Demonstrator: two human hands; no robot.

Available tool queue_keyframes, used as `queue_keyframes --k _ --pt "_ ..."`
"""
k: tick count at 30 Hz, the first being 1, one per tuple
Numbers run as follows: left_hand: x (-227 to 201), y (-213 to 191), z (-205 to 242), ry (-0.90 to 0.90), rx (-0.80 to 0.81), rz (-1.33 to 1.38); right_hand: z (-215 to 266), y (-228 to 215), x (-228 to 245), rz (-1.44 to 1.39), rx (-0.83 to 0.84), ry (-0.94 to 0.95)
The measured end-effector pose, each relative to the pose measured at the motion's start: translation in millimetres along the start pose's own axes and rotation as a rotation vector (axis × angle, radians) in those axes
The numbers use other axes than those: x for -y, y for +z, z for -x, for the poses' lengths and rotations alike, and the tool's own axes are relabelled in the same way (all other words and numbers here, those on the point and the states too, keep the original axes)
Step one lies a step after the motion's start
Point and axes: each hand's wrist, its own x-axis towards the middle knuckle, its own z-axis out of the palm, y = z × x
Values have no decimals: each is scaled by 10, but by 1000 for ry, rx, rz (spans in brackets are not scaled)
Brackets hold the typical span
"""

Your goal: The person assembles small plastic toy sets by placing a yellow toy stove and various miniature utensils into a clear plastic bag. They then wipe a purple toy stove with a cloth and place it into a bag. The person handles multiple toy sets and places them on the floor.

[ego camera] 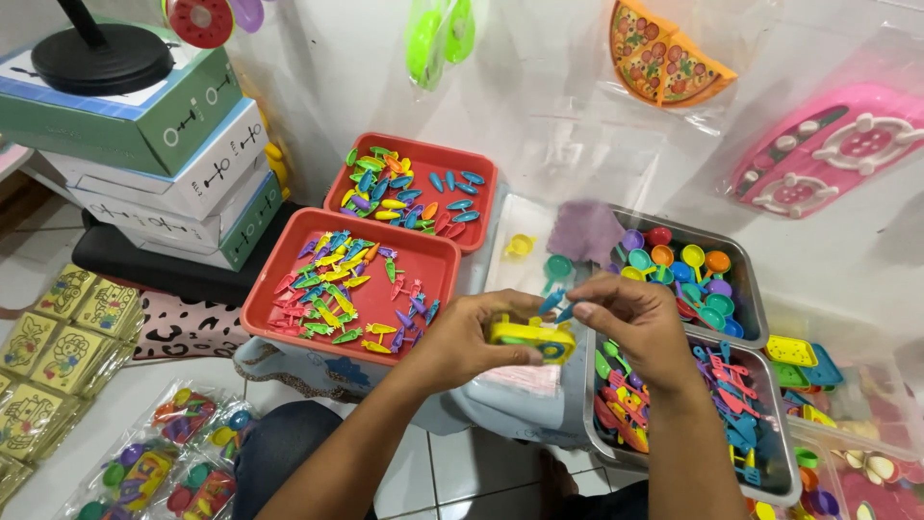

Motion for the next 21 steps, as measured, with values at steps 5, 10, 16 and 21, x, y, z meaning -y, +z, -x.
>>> queue_keyframes --k 5,10,16,21 --pt "-40 -15 -10 41 -28 -102 -18 -58 104 43 70 19" --pt "-98 14 21 28 9 -127 -15 -109 -19 -21 38 76" --pt "-108 23 18 10 19 -98 -12 -168 -221 -13 10 142" --pt "-110 -11 18 11 50 -94 -49 -93 -222 -125 -2 215"
